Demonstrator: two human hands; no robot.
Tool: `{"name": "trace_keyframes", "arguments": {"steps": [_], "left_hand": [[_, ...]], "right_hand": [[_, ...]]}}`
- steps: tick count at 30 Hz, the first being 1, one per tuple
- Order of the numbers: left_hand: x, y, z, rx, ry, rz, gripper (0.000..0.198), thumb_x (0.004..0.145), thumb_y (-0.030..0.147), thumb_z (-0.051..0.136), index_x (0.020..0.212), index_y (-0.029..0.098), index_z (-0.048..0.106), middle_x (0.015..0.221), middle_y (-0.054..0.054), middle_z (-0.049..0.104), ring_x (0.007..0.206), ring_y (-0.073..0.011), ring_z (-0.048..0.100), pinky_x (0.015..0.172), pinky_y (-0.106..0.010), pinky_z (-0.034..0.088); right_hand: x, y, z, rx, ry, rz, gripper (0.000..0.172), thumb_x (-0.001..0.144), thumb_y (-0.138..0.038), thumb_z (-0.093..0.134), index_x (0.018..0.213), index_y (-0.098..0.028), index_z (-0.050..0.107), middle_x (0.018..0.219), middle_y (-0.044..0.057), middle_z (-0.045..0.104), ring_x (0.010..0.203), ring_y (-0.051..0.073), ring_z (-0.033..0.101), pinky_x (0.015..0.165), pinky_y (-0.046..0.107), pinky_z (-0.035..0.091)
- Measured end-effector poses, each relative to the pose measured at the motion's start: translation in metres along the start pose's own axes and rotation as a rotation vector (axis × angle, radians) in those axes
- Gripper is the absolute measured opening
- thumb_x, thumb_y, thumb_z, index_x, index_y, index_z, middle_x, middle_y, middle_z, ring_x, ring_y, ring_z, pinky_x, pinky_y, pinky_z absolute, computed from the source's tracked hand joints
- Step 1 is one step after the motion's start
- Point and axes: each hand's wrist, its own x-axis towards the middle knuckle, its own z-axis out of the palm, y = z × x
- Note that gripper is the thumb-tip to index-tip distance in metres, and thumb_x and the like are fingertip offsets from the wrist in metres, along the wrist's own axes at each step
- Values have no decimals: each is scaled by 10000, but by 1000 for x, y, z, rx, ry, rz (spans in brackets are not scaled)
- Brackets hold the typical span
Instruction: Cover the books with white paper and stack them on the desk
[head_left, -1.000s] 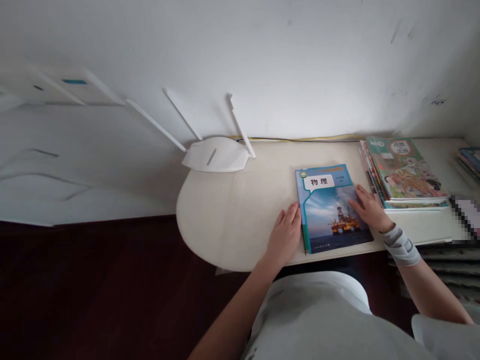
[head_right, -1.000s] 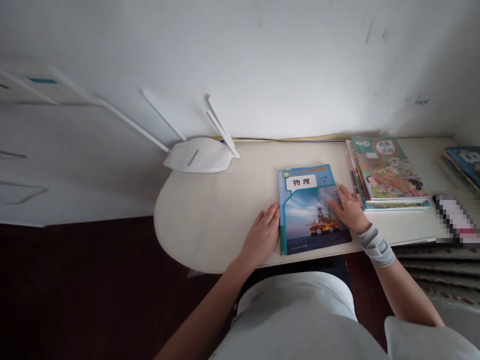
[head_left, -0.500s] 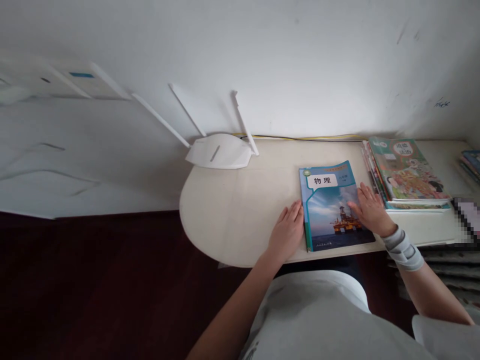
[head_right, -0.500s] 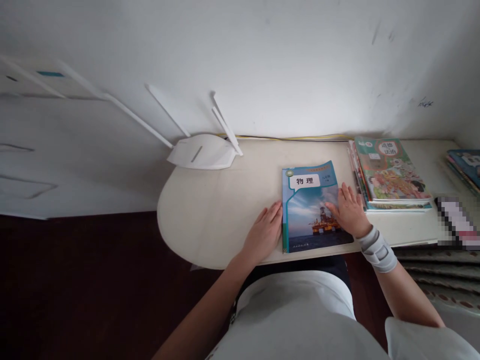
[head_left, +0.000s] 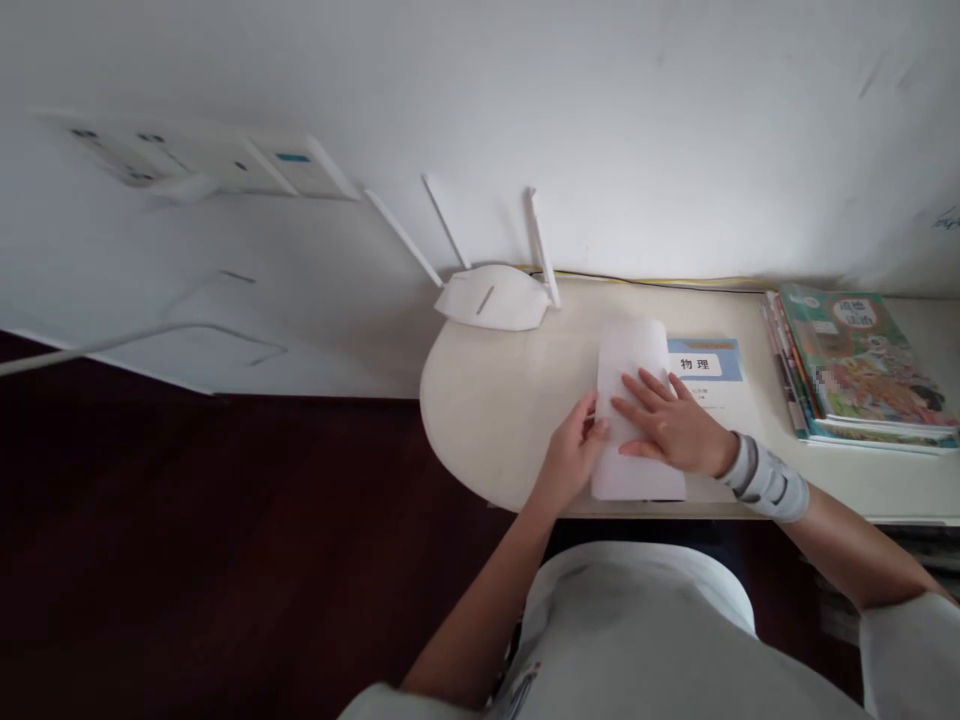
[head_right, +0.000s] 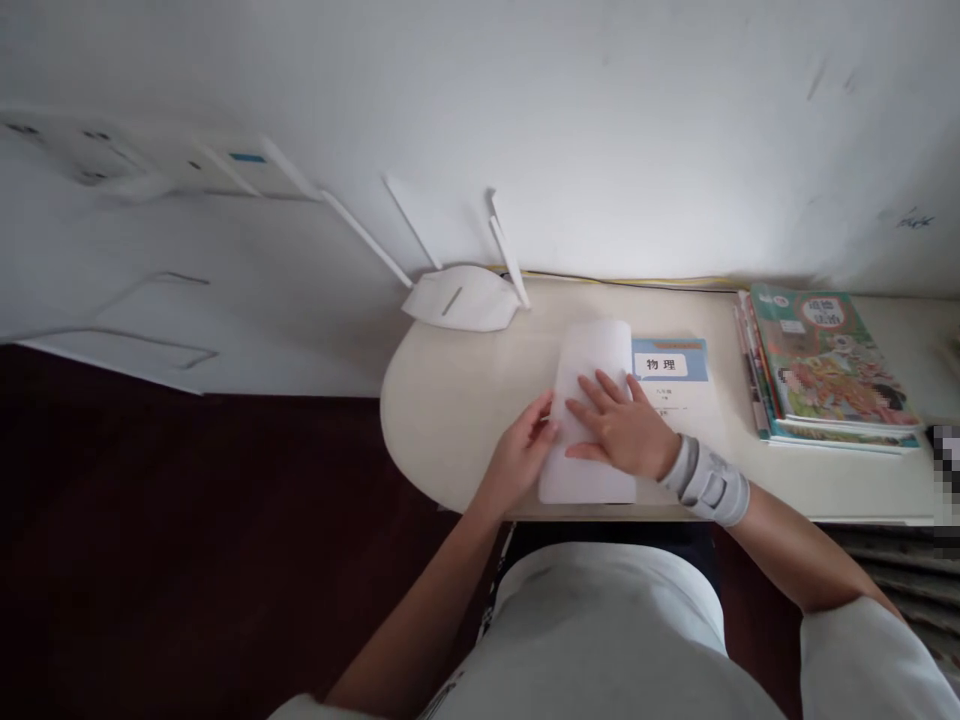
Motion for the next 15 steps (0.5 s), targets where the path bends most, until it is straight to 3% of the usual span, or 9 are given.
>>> {"name": "trace_keyframes", "arguments": {"steps": [4,7,10,15], "left_hand": [[-3,3,8,566,-107,178,399,899,263,381,1270,134,455,1310,-144,511,1265,-265,401,1050,-496,295],[-1,0,5,882,-36,90,510,886,340,422,1345,125,368,1416,-182,368,1336,-355,253,1046,-596,208],[2,-11,-7,1008,28,-21,674,862,442,446,1383,51,274,1440,-258,269,1339,-393,215,1038,-589,216],[2,-29,-19,994,6,14,623,905,368,368,1362,-37,247,1415,-279,304,1337,-314,270,1065,-444,272]], "right_hand": [[24,15,-2,-19,-39,130,651,869,-605,317,1382,-206,370,1489,141,197,1365,343,143,1026,590,209],[42,26,4,2,-151,175,680,847,-607,380,1392,-200,349,1494,157,167,1363,356,136,1018,587,227],[52,25,15,-21,-184,144,650,857,-570,394,1389,-199,349,1491,155,184,1366,341,143,1033,588,191],[61,8,21,-58,-206,85,646,869,-567,365,1382,-175,350,1452,166,286,1332,329,254,1029,615,168]]}}
